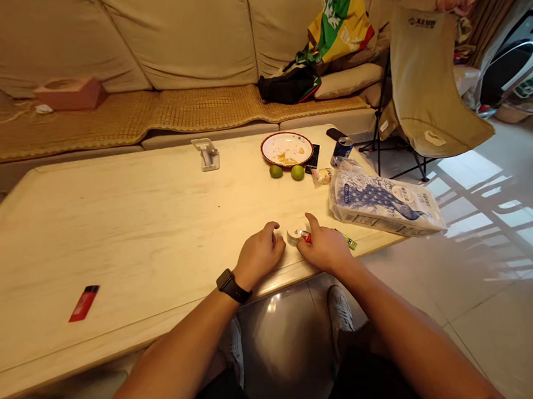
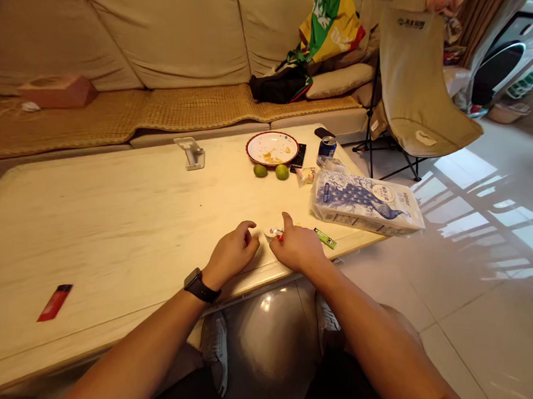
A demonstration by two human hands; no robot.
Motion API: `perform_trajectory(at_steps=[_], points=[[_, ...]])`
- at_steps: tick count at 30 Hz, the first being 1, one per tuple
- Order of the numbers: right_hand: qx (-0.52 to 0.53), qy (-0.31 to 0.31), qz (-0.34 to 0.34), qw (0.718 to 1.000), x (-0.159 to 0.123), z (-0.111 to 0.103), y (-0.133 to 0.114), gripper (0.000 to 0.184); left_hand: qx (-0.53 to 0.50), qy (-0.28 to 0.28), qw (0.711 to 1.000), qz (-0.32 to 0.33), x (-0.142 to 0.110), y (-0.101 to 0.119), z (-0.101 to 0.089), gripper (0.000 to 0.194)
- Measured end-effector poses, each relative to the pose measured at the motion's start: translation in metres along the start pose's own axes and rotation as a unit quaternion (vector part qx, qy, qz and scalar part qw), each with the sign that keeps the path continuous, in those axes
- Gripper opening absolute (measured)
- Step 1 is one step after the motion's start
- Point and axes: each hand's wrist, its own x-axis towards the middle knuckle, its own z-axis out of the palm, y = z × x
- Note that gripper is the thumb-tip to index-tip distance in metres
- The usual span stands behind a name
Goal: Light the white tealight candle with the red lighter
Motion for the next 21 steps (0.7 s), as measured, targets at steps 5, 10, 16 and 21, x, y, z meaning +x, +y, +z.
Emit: perform_trajectory(at_steps=[5, 10, 16, 21], points=[[0.009, 0.004, 0.003, 1.0, 0.002, 0.001, -0.002, 0.074, -0.007, -0.003, 1.0, -0.015, 0.001, 0.0, 0.0, 0.035], [0.028, 0.011, 0.015, 0.999, 0.001, 0.002, -0.001, 0.082, -0.015, -0.009, 1.0, -0.023, 0.001, 0.001, -0.001, 0.036], [0.02, 0.016, 0.02, 0.999, -0.002, 0.002, 0.011, 0.082, -0.013, 0.0, 1.0, -0.021, 0.002, 0.001, -0.002, 0.036], [0.019, 0.022, 0.023, 0.999, -0.004, 0.002, 0.022, 0.077, -0.014, 0.002, 1.0, -0.02, 0.002, 0.001, -0.001, 0.036]])
